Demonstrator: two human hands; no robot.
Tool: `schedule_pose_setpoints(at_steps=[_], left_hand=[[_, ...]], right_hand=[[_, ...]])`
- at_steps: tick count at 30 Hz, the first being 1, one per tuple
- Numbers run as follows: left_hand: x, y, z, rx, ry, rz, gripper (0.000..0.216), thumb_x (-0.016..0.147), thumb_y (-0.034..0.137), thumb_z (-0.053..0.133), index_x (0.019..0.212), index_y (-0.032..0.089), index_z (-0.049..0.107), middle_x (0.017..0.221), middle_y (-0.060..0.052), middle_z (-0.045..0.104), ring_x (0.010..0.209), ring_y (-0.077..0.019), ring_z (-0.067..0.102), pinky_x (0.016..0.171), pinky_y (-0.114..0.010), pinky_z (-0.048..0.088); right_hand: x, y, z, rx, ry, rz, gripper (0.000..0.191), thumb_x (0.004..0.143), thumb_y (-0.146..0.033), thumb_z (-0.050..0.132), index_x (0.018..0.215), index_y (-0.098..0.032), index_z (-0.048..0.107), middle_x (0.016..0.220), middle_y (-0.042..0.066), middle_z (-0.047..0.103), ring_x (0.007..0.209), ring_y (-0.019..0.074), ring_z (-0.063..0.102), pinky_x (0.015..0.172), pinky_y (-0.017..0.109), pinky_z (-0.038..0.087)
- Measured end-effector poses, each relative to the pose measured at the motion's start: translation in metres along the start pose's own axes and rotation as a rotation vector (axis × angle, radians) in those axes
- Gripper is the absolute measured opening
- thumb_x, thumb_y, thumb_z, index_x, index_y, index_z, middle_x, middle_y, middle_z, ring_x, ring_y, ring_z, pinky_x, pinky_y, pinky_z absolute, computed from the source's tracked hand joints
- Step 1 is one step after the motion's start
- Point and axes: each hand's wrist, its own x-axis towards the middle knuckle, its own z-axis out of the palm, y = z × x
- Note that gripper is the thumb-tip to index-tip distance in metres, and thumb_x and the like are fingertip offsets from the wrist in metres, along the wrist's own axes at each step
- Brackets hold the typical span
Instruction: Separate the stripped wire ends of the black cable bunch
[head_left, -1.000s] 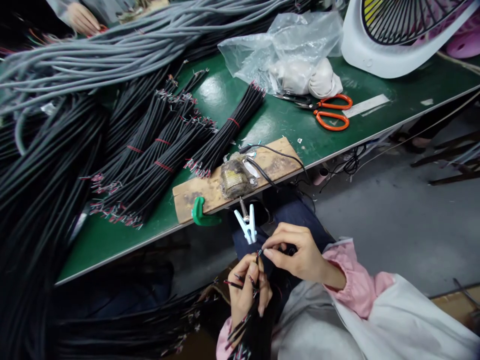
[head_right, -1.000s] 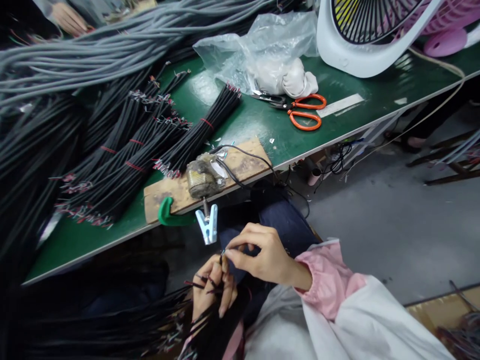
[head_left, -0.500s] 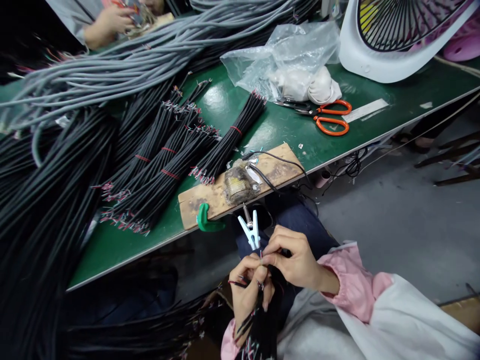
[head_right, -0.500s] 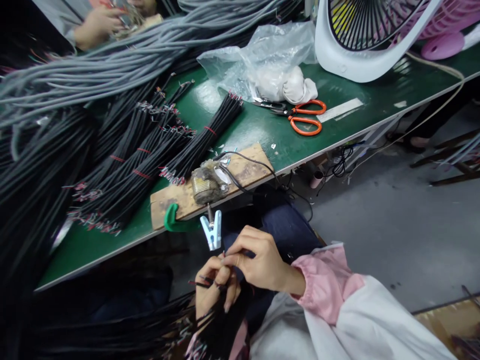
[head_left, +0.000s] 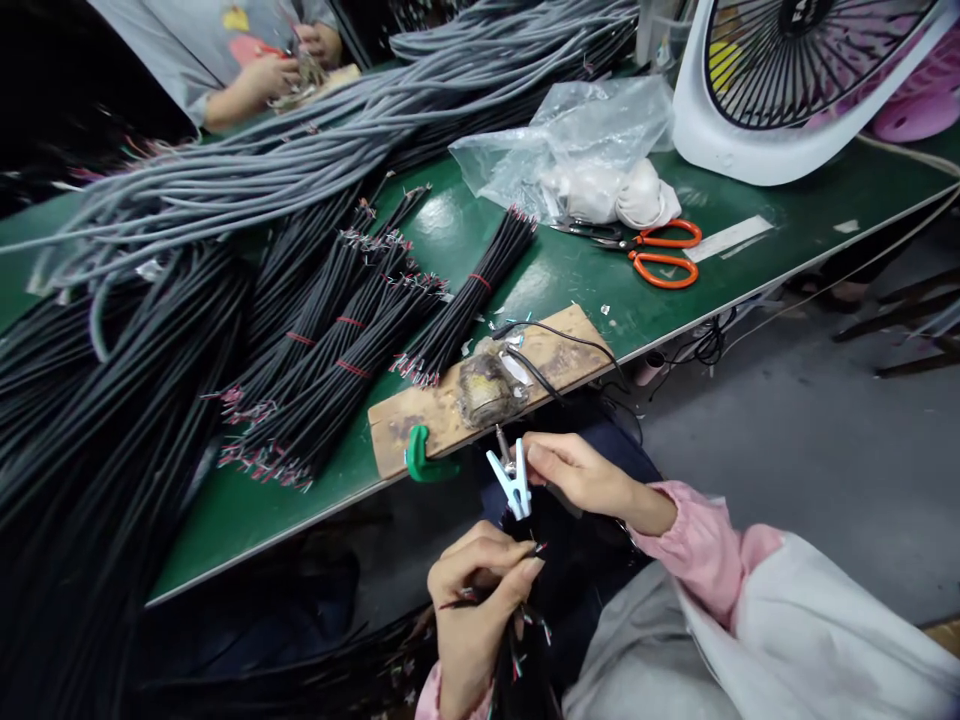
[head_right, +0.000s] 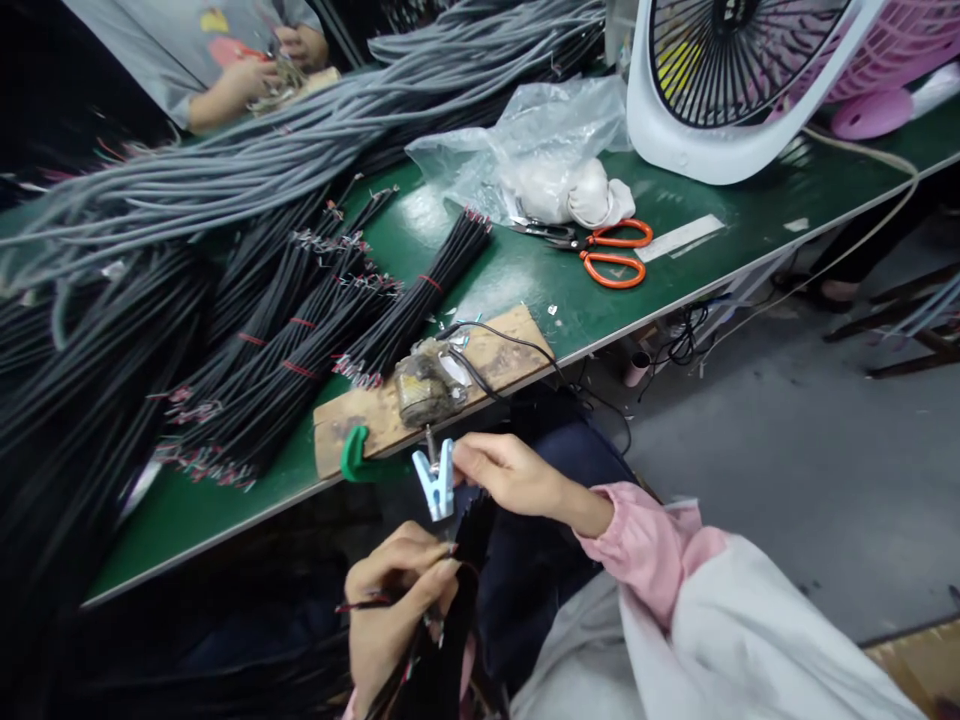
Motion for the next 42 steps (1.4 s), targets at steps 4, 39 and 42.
schedule_pose_setpoints(at_steps=[4, 39, 42], left_hand=[[-0.001, -0.002, -0.005, -0.028, 0.050, -0.025, 0.010, 0.067, 0.011, 0.076, 0.067, 0.021, 0.075, 0.056, 0.003, 0.059, 0.044, -0.0080, 0.052, 0.038, -0.016, 0.038], [-0.033, -0.035, 0.023, -0.245, -0.135, -0.710, 0.039, 0.073, 0.045, 0.071, 0.058, 0.010, 0.063, 0.034, 0.003, 0.047, 0.020, -0.0044, 0.035, 0.024, -0.014, 0.019], [-0.041, -0.045, 0.032, -0.297, -0.066, -0.786, 0.038, 0.064, 0.045, 0.077, 0.061, 0.014, 0.054, 0.036, 0.007, 0.046, 0.019, -0.0051, 0.034, 0.022, -0.015, 0.021]], right_hand=[[0.013, 0.002, 0.010, 0.207, -0.104, 0.063, 0.060, 0.079, -0.068, 0.053, 0.077, -0.009, 0.064, 0.069, 0.002, 0.055, 0.060, 0.0083, 0.048, 0.056, 0.022, 0.037], [-0.032, 0.017, -0.014, -0.385, -0.156, -0.065, 0.020, 0.077, -0.032, 0.072, 0.077, -0.013, 0.072, 0.069, 0.001, 0.059, 0.064, 0.0107, 0.050, 0.060, 0.024, 0.039], [-0.030, 0.014, -0.009, -0.503, -0.351, -0.107, 0.011, 0.076, -0.023, 0.073, 0.077, -0.013, 0.072, 0.069, 0.001, 0.060, 0.066, 0.0117, 0.053, 0.065, 0.025, 0.042]])
